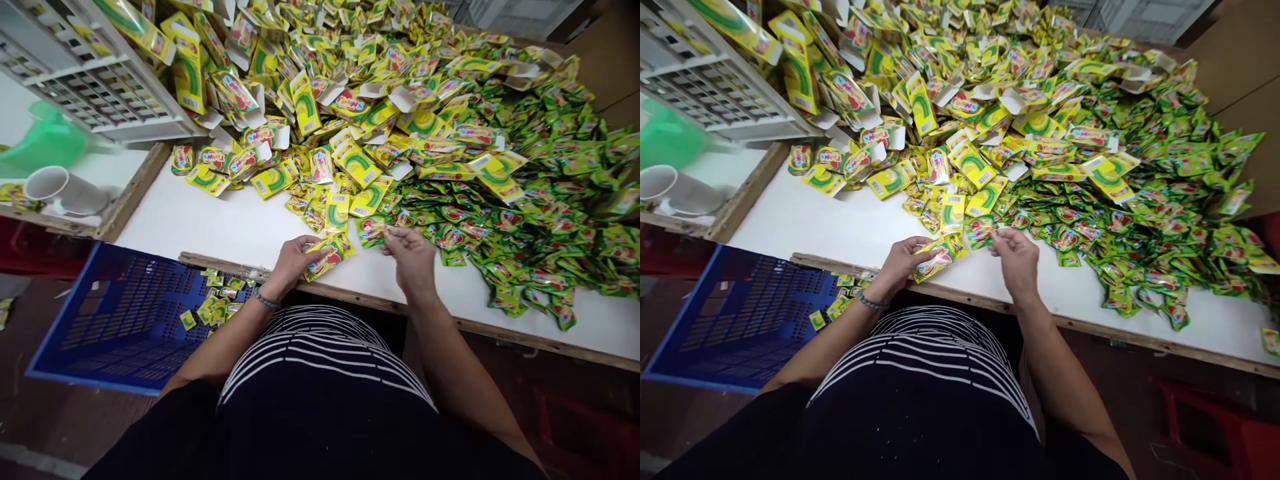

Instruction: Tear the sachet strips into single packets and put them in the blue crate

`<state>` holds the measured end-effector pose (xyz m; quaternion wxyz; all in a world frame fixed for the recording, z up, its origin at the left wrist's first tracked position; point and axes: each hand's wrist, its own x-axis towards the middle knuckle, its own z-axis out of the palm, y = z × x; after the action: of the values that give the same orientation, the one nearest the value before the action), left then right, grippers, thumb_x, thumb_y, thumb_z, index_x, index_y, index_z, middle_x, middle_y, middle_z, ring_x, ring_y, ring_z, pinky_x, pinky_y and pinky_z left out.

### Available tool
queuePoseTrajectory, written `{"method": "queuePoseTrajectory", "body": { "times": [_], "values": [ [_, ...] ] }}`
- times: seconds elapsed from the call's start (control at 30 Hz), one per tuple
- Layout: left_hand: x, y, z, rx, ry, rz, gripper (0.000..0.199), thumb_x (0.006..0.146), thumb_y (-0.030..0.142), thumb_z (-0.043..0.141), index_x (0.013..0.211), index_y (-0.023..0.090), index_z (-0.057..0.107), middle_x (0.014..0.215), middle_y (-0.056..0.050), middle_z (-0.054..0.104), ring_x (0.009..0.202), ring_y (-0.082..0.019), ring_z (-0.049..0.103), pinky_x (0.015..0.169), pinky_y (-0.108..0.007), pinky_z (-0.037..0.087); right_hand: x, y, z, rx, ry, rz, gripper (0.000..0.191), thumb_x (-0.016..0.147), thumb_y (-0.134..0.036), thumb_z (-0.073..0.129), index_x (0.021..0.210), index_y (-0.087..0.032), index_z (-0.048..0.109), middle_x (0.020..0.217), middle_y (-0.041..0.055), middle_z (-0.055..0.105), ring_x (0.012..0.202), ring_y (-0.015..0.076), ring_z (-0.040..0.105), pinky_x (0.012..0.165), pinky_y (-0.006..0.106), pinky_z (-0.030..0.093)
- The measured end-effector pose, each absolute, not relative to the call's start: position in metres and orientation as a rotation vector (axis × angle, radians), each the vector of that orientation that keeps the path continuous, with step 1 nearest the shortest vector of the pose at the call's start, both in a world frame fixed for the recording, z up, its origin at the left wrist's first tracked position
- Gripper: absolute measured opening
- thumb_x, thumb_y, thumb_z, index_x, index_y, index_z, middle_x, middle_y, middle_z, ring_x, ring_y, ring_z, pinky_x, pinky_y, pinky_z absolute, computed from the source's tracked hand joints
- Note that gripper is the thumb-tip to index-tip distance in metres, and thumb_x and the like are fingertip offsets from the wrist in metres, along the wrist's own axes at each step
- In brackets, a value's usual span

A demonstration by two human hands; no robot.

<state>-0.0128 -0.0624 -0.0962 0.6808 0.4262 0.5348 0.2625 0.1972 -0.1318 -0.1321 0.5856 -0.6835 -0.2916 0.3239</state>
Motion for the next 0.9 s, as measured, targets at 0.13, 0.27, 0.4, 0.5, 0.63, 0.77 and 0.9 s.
{"method": "queuePoseTrajectory", "body": {
  "times": [0.13, 0.27, 0.4, 0.5, 0.63, 0.77, 0.9],
  "values": [
    [-0.015, -0.065, -0.092, 0.94, 1.17, 0.595, 0.05, 0.051, 0.038, 0.09, 0.089, 0.013, 0.069, 0.077, -0.002, 0.071, 0.066, -0.011, 0.063, 0.062, -0.023, 0.049, 0.173, -0.13, -0.134, -1.499, -0.623, 1.042, 0.04, 0.061, -0.052, 0.081, 0.077, -0.019, 0.068, 0.061, -0.001, 0.066, 0.055, 0.0148, 0.063, 0.056, 0.031, 0.055],
    [-0.02, -0.067, -0.091, 0.939, 1.142, 0.598, 0.046, 0.053, 0.035, 0.089, 0.088, 0.012, 0.069, 0.071, 0.0, 0.069, 0.062, -0.008, 0.06, 0.06, -0.021, 0.046, 0.17, -0.133, -0.132, -1.527, -0.725, 1.09, 0.038, 0.063, -0.053, 0.08, 0.077, -0.019, 0.069, 0.061, -0.0005, 0.066, 0.055, 0.0142, 0.062, 0.056, 0.029, 0.053],
    [-0.023, -0.067, -0.091, 0.914, 1.102, 0.62, 0.045, 0.055, 0.034, 0.088, 0.09, 0.013, 0.07, 0.075, -0.001, 0.071, 0.063, -0.008, 0.061, 0.062, -0.021, 0.048, 0.174, -0.135, -0.123, -1.552, -0.874, 1.118, 0.032, 0.068, -0.05, 0.076, 0.075, -0.02, 0.069, 0.057, -0.0014, 0.062, 0.053, 0.0128, 0.057, 0.053, 0.028, 0.048],
    [-0.025, -0.068, -0.093, 0.926, 1.074, 0.611, 0.044, 0.057, 0.034, 0.087, 0.091, 0.013, 0.07, 0.077, -0.002, 0.071, 0.063, -0.008, 0.061, 0.062, -0.022, 0.049, 0.179, -0.135, -0.117, -1.589, -0.97, 1.085, 0.027, 0.07, -0.046, 0.073, 0.075, -0.02, 0.068, 0.057, -0.0019, 0.06, 0.052, 0.0125, 0.054, 0.053, 0.028, 0.044],
    [-0.026, -0.071, -0.096, 1.017, 1.082, 0.638, 0.044, 0.062, 0.036, 0.084, 0.098, 0.014, 0.07, 0.08, -0.002, 0.072, 0.065, -0.01, 0.061, 0.063, -0.023, 0.049, 0.185, -0.134, -0.111, -1.647, -1.156, 0.93, 0.019, 0.076, -0.039, 0.067, 0.078, -0.021, 0.068, 0.062, -0.0012, 0.062, 0.057, 0.0137, 0.056, 0.058, 0.029, 0.044],
    [-0.028, -0.072, -0.098, 1.184, 1.093, 0.69, 0.041, 0.066, 0.037, 0.081, 0.099, 0.014, 0.071, 0.087, -0.003, 0.072, 0.071, -0.011, 0.063, 0.07, -0.025, 0.052, 0.186, -0.132, -0.104, -1.656, -1.336, 0.788, 0.013, 0.081, -0.033, 0.062, 0.078, -0.022, 0.067, 0.066, -0.0005, 0.063, 0.06, 0.0145, 0.055, 0.059, 0.029, 0.043],
    [-0.032, -0.071, -0.098, 1.235, 1.093, 0.693, 0.04, 0.068, 0.038, 0.08, 0.099, 0.014, 0.072, 0.088, -0.004, 0.072, 0.073, -0.012, 0.063, 0.073, -0.025, 0.052, 0.185, -0.128, -0.099, -1.625, -1.428, 0.815, 0.016, 0.083, -0.035, 0.06, 0.076, -0.022, 0.065, 0.067, 0.0, 0.062, 0.061, 0.0145, 0.054, 0.06, 0.029, 0.041]
  ]
}}
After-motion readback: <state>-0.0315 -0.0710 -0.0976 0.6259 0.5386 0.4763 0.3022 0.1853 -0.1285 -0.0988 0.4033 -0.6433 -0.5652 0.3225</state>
